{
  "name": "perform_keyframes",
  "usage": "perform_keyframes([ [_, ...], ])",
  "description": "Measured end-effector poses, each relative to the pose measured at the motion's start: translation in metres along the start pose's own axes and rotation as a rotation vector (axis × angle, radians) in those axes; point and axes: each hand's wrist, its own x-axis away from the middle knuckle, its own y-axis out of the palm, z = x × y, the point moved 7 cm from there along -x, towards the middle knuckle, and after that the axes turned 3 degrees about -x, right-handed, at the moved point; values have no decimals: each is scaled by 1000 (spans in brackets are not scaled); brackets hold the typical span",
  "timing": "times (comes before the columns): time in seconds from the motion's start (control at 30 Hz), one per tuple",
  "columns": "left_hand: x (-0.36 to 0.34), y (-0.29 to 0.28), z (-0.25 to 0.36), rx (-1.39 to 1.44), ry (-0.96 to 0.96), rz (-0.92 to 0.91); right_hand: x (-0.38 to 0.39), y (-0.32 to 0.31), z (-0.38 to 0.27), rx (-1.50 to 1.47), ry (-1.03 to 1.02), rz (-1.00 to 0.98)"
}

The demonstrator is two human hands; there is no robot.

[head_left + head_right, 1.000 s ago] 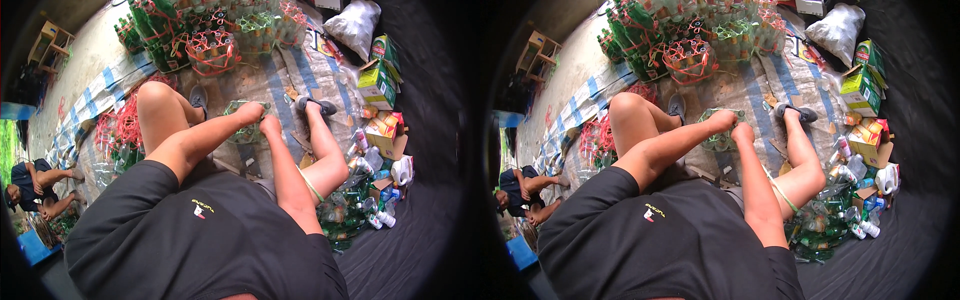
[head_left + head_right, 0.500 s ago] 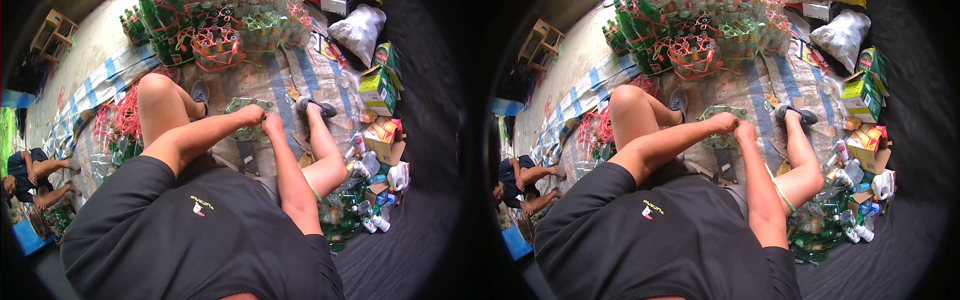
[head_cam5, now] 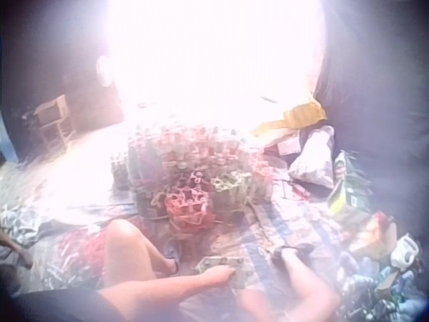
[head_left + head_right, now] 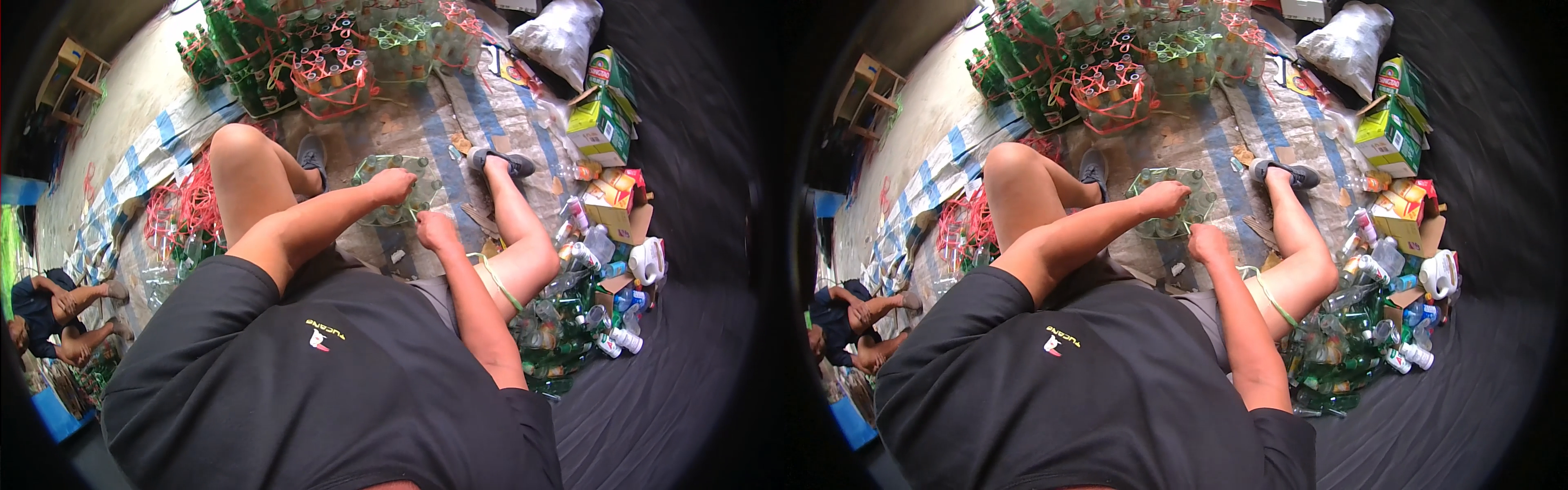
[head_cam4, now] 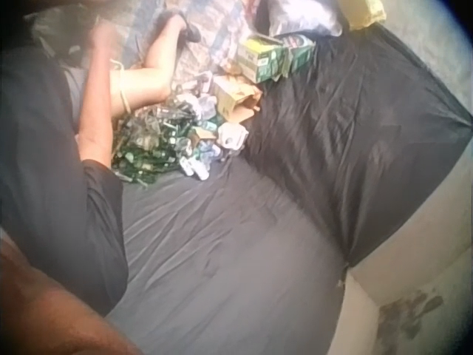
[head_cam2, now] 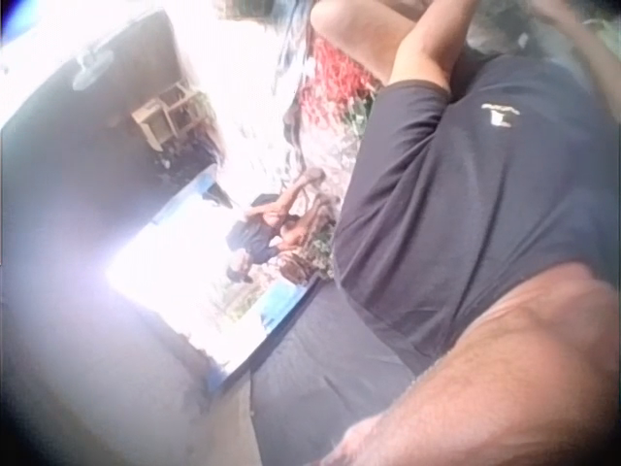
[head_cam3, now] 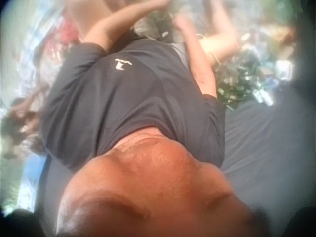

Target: The person organizes glass bottles into baskets using plastic ties.

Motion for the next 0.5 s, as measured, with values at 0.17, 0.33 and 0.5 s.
perform_keyframes([
  [0.17, 10, -3, -1, 6, -7, 31, 3, 10, -6, 50, -4, -56],
  [0.33, 19, -5, 7, -43, -20, 46, -1, 9, 2, -20, -46, -67],
  [0.5, 29, -30, 25, -116, -182, -49, -16, -9, 17, -225, -34, -7],
])
